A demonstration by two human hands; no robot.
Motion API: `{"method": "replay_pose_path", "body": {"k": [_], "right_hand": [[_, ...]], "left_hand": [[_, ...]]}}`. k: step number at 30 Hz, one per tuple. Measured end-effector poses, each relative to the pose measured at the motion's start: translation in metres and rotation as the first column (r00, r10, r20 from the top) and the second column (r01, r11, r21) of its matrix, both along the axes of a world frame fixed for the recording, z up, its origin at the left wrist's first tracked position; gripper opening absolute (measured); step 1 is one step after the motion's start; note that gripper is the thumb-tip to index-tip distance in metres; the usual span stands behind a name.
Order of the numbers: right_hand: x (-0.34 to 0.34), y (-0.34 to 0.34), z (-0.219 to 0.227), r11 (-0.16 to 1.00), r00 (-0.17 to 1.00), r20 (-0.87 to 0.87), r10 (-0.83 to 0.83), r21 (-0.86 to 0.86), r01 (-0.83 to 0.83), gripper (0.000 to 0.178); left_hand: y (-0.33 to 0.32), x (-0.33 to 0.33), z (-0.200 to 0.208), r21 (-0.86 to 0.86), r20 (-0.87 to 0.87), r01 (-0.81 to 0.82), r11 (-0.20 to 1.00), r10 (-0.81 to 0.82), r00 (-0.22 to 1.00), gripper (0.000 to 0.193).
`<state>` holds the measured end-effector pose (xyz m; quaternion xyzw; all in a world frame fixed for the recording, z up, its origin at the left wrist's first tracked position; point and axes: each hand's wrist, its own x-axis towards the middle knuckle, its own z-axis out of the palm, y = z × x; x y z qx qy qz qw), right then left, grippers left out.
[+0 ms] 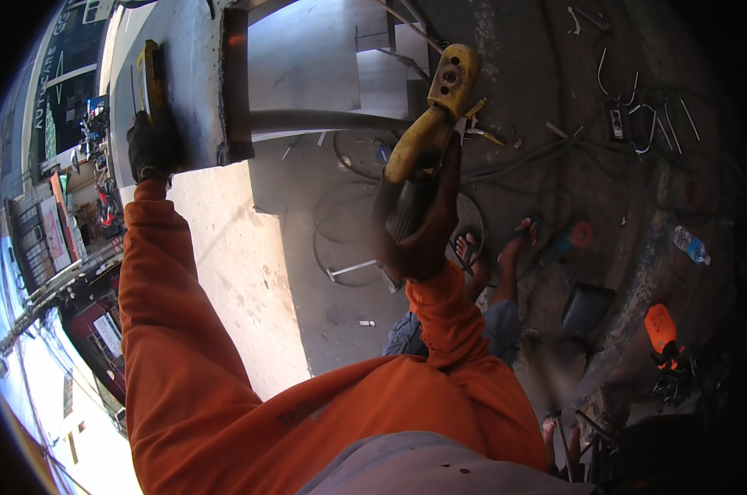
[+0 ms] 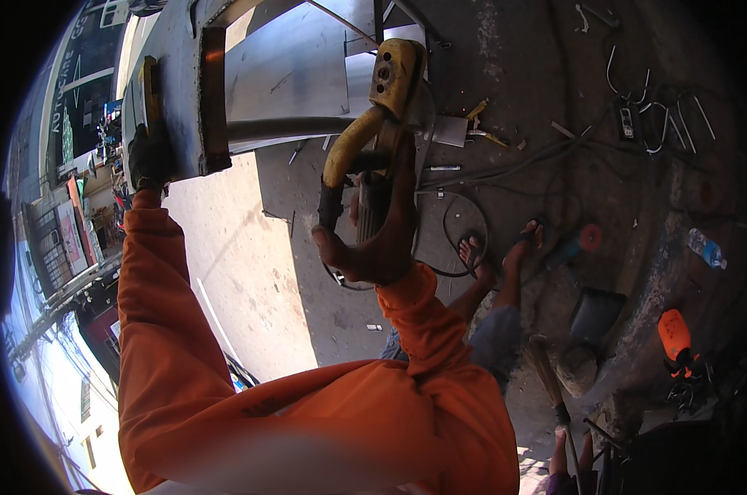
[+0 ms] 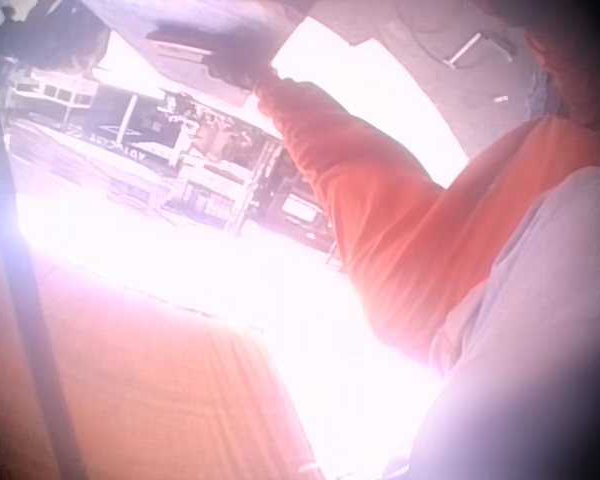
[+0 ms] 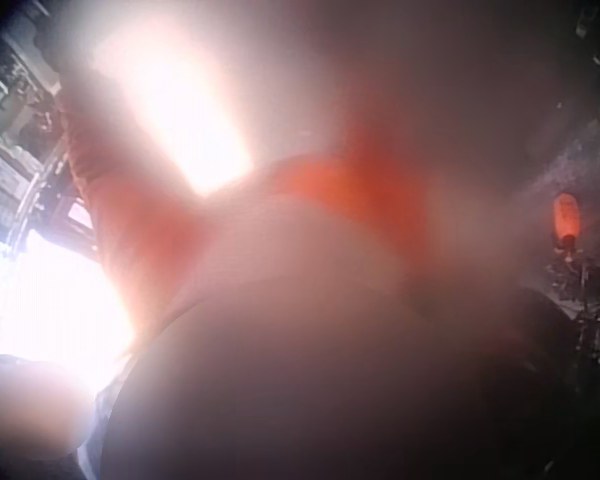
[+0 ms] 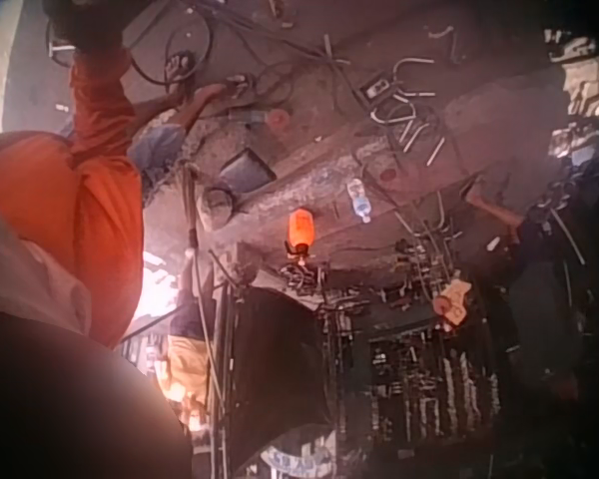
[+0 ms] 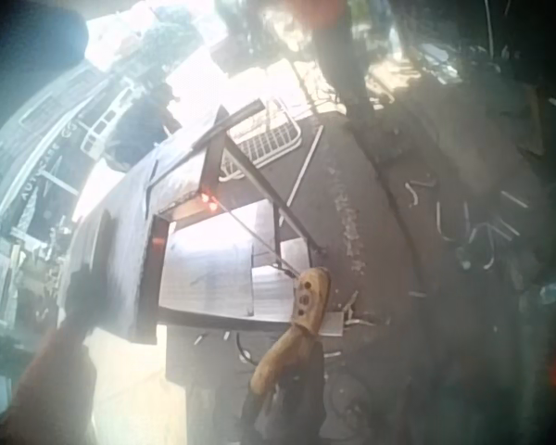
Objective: The person welds seams on a large metal frame using a handheld welding torch. They reposition the frame and continue welding different sections, then set the torch down and handle a small metal piece.
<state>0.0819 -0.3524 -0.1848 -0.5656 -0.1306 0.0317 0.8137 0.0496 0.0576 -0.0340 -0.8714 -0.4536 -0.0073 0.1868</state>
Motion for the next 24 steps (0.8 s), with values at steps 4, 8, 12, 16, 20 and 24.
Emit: {"method": "replay_pose_path", "body": {"k": [4,8,12,16,20,24], "right_hand": [[0.001,0.002,-0.008,0.996,0.999,0.036,0.009,-0.094,-0.005,0.121],[0.0,0.004,-0.014,0.997,0.999,0.031,0.014,-0.075,-0.011,0.124],[0.002,0.007,-0.018,0.995,0.993,0.112,-0.026,-0.095,0.036,0.123],[0.002,0.006,-0.017,0.998,0.997,0.075,0.006,-0.065,-0.001,0.123],[-0.001,0.003,-0.014,0.999,0.992,0.119,-0.035,-0.001,0.035,0.125],[-0.001,0.001,-0.014,0.997,1.0,0.019,0.014,-0.082,-0.013,0.127]], "left_hand": [[0.002,-0.001,-0.002,0.02,-0.004,0.004,1.0,-0.004,1.0,0.067],[0.007,-0.003,-0.004,0.024,0.016,0.019,1.0,-0.019,1.0,0.068],[0.011,-0.004,-0.004,0.022,0.005,0.024,0.999,-0.025,1.0,0.07],[0.02,-0.008,-0.005,0.05,-0.004,0.03,0.998,-0.03,1.0,0.066],[0.037,-0.015,-0.01,0.108,-0.047,0.092,0.99,-0.088,0.995,0.056],[0.044,-0.022,-0.013,0.087,-0.069,0.191,0.978,-0.185,0.98,0.064]]}}
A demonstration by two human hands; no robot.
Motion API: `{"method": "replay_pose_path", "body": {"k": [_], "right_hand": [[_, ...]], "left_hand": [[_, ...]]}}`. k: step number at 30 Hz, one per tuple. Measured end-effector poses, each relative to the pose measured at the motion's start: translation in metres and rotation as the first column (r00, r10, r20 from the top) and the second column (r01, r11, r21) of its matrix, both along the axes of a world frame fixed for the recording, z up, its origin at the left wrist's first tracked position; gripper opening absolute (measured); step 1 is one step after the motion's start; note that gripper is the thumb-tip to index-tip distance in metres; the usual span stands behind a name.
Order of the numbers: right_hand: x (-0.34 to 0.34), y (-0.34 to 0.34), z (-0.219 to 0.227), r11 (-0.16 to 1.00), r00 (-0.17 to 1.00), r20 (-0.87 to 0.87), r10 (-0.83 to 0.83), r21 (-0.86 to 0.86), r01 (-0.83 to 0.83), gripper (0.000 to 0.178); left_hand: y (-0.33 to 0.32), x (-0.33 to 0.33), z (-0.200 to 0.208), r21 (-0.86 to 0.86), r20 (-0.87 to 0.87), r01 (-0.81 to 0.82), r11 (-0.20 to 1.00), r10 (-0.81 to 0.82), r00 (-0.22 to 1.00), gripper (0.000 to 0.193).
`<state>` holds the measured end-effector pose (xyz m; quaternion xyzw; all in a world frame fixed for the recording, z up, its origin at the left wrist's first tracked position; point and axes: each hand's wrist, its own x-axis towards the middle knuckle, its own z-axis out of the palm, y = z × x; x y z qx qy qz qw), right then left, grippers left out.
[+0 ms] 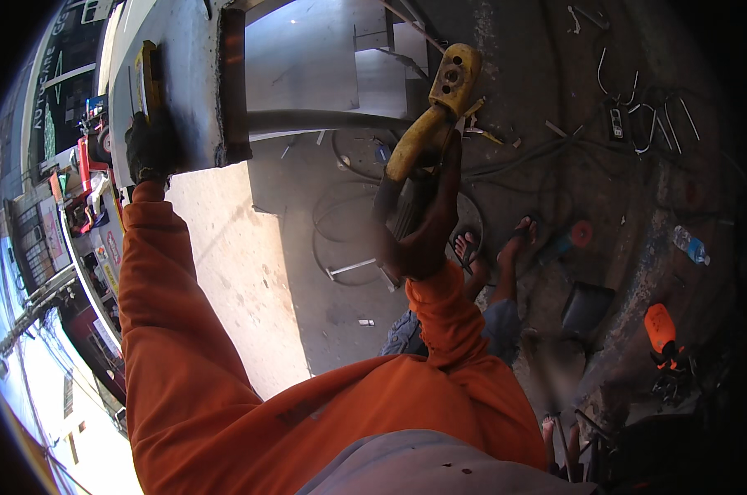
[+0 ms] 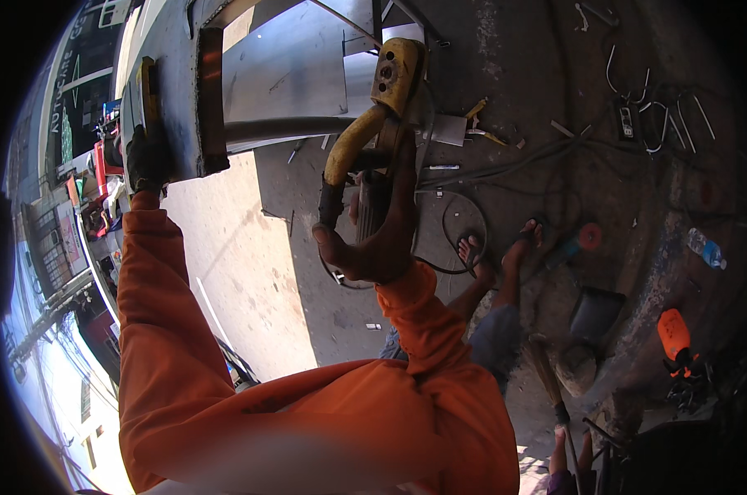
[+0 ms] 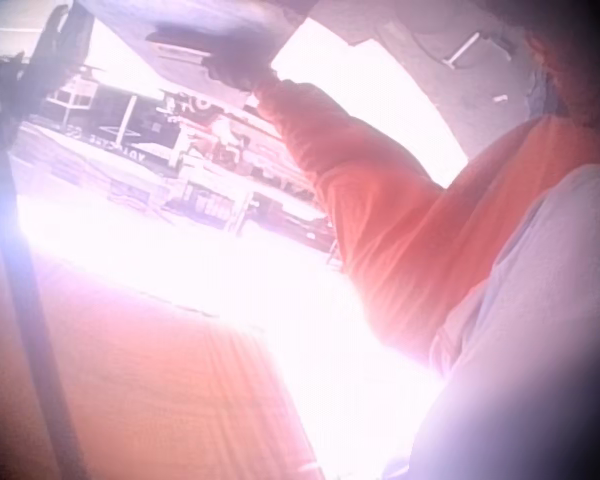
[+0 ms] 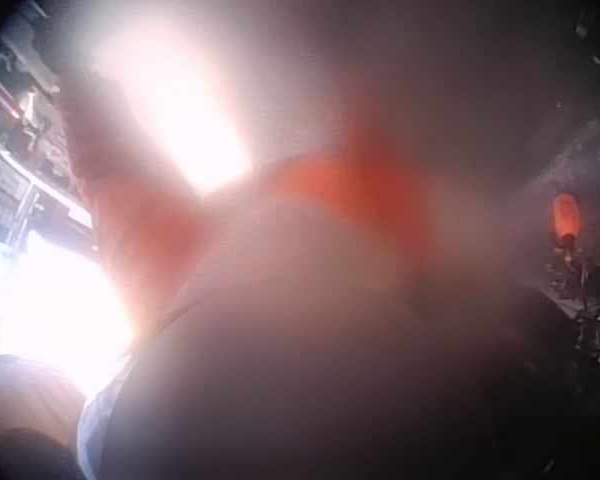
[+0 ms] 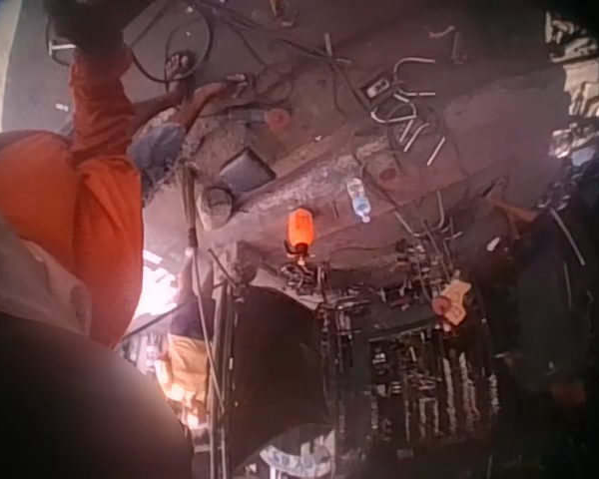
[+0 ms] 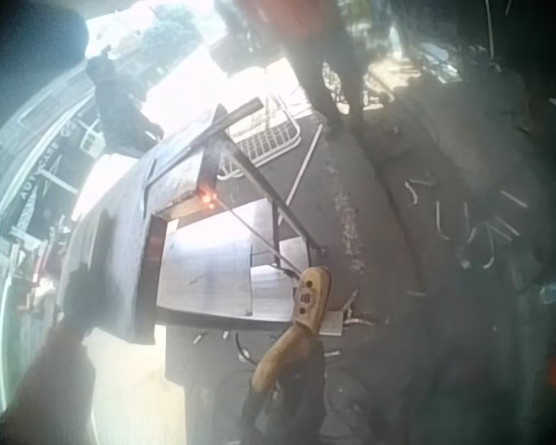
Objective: The person welds seams on a large metal frame using a handheld welding torch. They reposition the frame and continue welding different sections, then set the torch down and handle a small metal piece.
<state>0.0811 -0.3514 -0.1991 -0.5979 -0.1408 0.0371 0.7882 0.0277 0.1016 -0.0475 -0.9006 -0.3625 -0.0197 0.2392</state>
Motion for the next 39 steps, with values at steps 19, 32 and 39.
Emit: {"method": "replay_pose_path", "body": {"k": [19,32,39], "right_hand": [[0.0,0.005,-0.005,0.998,0.992,0.113,-0.056,0.017,0.055,0.122],[0.006,0.002,0.006,0.999,1.0,0.005,-0.013,-0.038,0.013,0.111],[0.003,0.002,0.0,1.0,0.999,-0.029,0.016,-0.005,-0.016,0.116]], "left_hand": [[-0.007,0.009,0.009,-0.089,0.051,-0.153,0.984,0.157,0.986,0.064],[0.009,-0.004,0.001,0.004,-0.071,-0.002,1.0,0.003,0.997,0.063],[-0.013,0.003,0.012,-0.06,-0.024,-0.01,0.998,0.009,1.0,0.032]]}}
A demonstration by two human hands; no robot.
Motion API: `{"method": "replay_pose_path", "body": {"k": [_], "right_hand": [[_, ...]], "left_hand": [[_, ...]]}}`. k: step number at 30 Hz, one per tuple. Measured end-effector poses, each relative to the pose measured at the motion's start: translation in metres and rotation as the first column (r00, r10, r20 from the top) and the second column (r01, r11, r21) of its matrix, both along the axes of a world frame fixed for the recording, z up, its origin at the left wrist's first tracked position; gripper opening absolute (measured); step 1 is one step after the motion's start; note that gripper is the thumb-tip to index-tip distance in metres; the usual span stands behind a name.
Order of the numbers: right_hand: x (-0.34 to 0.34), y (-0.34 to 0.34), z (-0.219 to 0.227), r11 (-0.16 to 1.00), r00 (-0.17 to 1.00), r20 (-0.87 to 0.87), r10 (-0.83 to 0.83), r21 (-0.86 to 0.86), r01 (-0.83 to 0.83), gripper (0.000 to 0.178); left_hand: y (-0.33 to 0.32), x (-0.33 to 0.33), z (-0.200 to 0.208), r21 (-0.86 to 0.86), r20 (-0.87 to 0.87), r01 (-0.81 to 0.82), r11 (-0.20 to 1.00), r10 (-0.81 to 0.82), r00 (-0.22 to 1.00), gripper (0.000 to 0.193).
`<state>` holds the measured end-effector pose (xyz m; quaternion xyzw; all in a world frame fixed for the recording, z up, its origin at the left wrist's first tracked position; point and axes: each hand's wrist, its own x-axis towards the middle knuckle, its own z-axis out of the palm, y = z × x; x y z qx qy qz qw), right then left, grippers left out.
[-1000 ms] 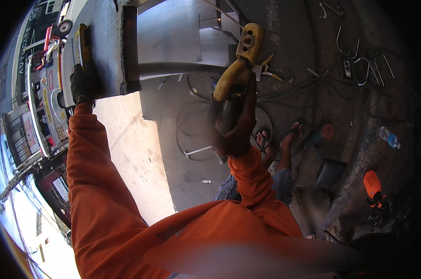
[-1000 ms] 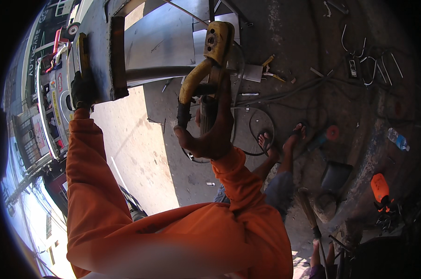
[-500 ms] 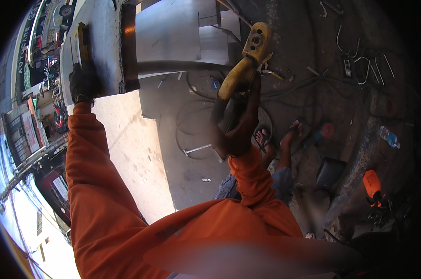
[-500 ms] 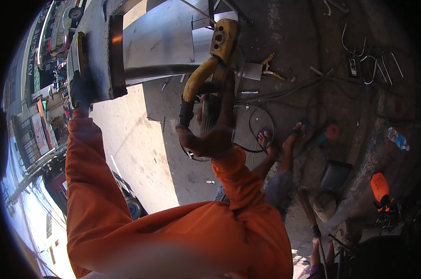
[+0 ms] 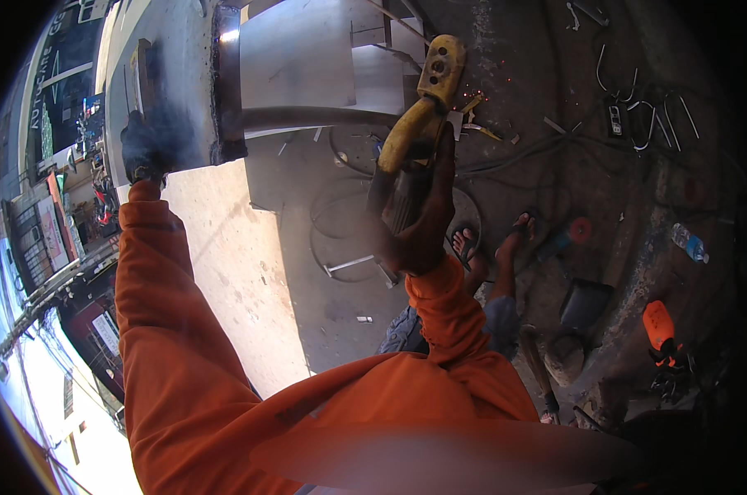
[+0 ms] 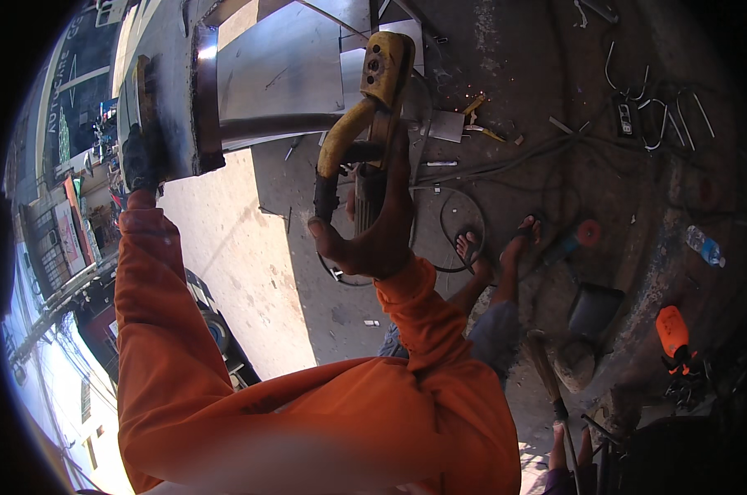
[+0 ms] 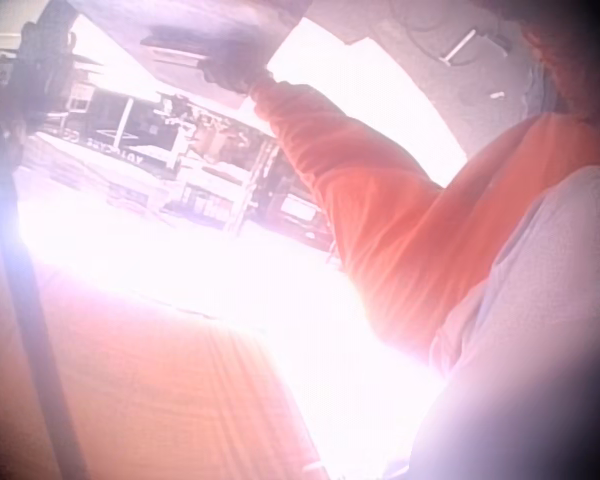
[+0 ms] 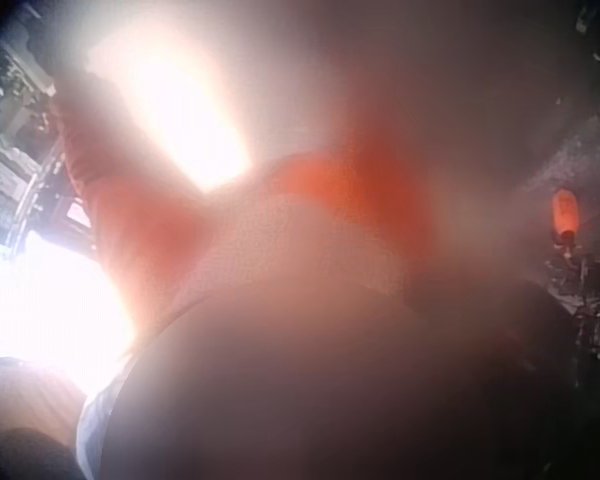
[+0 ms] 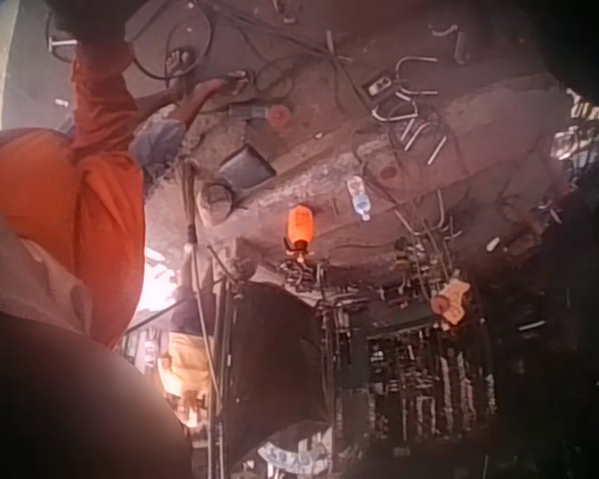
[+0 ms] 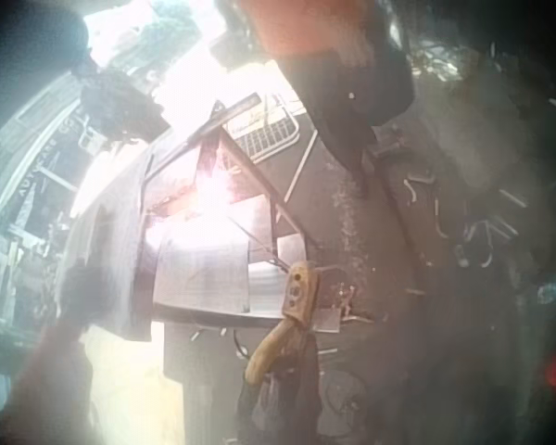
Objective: The person welds seams on a large metal frame using a handheld welding torch. They reposition the frame and continue welding different sections, then set the torch down and handle a small metal piece.
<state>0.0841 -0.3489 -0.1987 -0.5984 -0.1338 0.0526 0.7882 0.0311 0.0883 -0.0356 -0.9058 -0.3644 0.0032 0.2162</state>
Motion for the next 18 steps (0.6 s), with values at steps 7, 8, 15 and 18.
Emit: {"method": "replay_pose_path", "body": {"k": [7,8,15,18], "right_hand": [[-0.0077,0.0022,-0.0075,0.998,0.997,0.058,-0.051,0.038,0.049,0.126],[-0.0074,0.0015,-0.0068,0.998,0.996,0.064,-0.054,0.019,0.053,0.126],[-0.0021,0.0015,-0.0061,0.998,0.995,0.087,-0.043,-0.031,0.045,0.126],[-0.0033,0.0024,-0.0067,0.999,0.998,0.063,-0.029,-0.032,0.031,0.126]], "left_hand": [[-0.0059,0.0043,0.0004,-0.101,0.09,-0.031,0.994,0.041,0.995,0.051],[-0.0062,0.003,0.0006,-0.026,-0.003,-0.046,0.999,0.046,0.999,0.057],[-0.0099,0.0055,-0.0034,0.025,0.08,-0.032,0.999,0.03,0.996,0.064],[-0.0062,0.0058,-0.0013,-0.05,0.074,-0.103,0.993,0.107,0.992,0.064]]}}
